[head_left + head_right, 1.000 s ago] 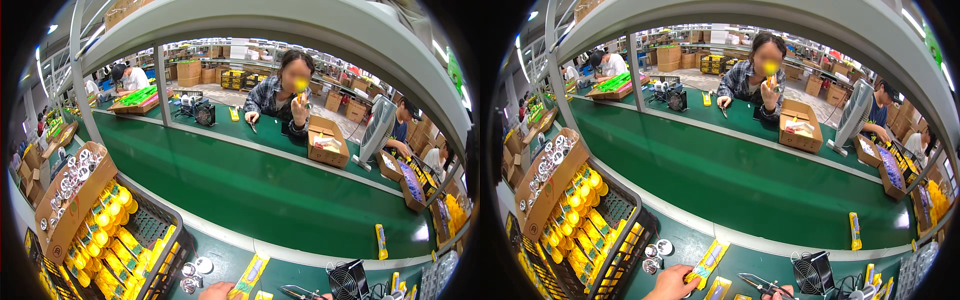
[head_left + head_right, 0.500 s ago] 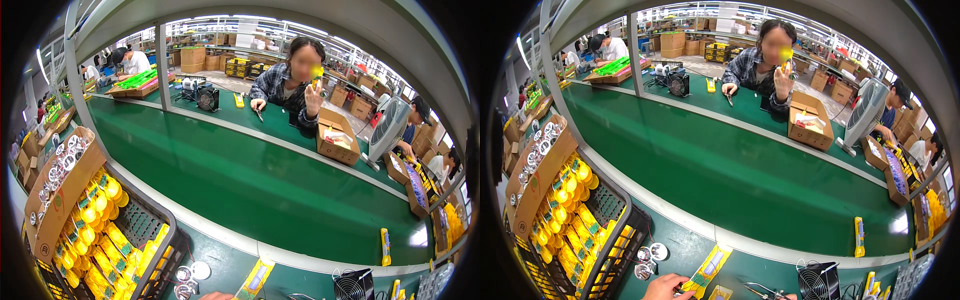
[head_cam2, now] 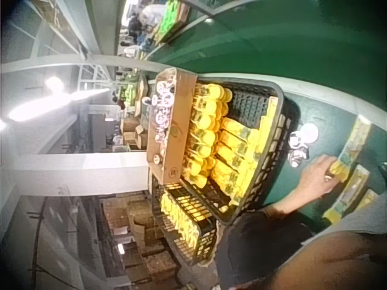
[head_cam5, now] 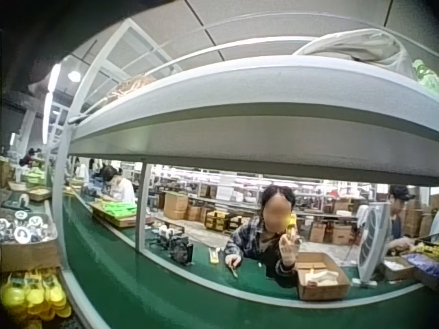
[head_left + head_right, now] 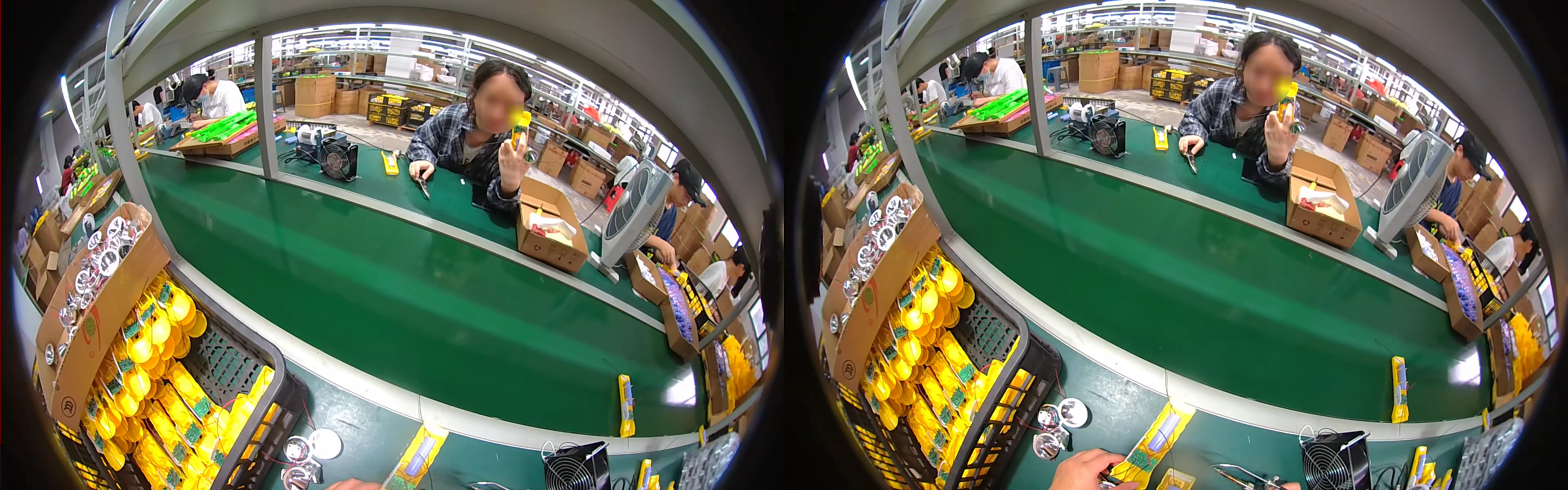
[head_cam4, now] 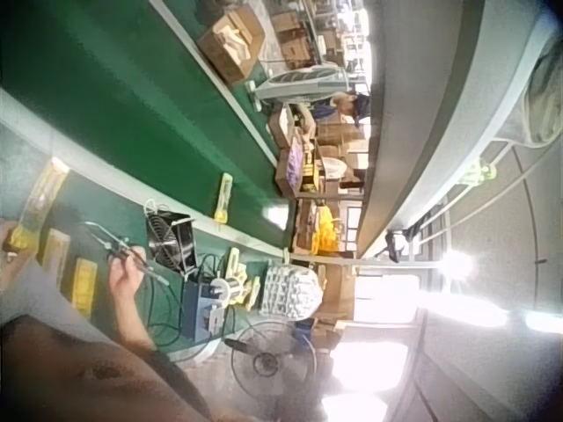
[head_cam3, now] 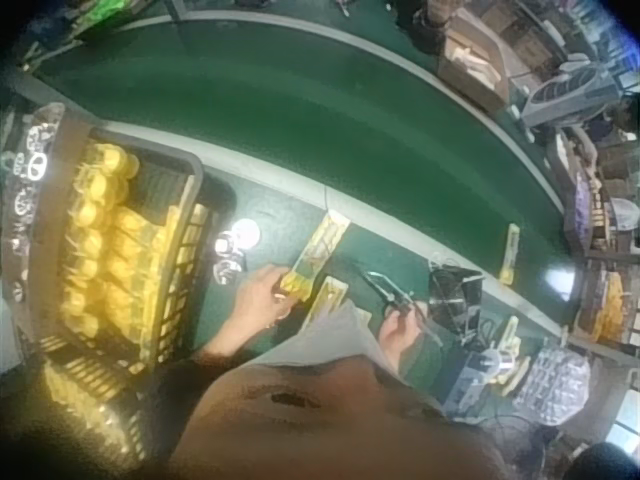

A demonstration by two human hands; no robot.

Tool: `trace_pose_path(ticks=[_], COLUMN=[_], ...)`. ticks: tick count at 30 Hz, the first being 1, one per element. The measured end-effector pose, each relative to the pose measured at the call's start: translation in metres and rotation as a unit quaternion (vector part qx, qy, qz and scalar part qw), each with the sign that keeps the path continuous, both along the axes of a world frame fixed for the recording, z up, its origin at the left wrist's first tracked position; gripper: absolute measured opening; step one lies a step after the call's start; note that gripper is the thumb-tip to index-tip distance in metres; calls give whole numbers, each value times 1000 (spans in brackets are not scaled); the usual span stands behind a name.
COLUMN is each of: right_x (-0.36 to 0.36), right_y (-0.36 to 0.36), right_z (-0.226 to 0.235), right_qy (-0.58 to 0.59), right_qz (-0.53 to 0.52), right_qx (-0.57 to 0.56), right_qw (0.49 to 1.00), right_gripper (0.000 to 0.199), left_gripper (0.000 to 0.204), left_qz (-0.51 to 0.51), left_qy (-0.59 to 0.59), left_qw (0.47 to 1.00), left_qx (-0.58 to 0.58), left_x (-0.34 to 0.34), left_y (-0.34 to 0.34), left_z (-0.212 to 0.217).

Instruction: The person solders circuit components onto flashlight bodies using a soldering iron and passes flashlight parts across the conveyor belt to a coworker.

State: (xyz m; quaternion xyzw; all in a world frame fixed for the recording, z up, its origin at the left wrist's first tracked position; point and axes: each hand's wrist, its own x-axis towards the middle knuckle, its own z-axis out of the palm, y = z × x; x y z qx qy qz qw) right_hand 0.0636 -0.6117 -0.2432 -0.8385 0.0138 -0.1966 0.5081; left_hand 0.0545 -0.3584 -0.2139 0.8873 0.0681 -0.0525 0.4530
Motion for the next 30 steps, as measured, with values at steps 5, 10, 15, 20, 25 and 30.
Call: trace_pose_path(ticks=[5, 10, 15, 20, 25, 30], right_x=[-7, -7, -4, -10, 0, 0], right_y=[1, -10, -3, -7, 6, -6], right_z=[-12, -12, -9, 2, -12, -26], right_qy=[53, 35, 64, 118, 129, 16], right_qz=[-18, 29, -1, -23, -59, -7], right_qx=[558, 22, 257, 273, 493, 548], right_qw=[828, 999, 964, 955, 859, 836], right_gripper=[14, 17, 18, 17, 11, 12], left_gripper=[34, 33, 33, 36, 34, 35], left_qz=[4, 0, 1, -5, 71, 59], left_qy=[20, 4, 17, -3, 34, -376], left_qw=[1000, 1000, 1000, 1000, 992, 914], left_qx=[-8, 18, 5, -10, -102, -142], left_x=[1, 3, 2, -5, 9, 105], left_y=[-1, -2, 0, 0, 7, -19], left_z=[-1, -3, 1, -4, 30, 105])
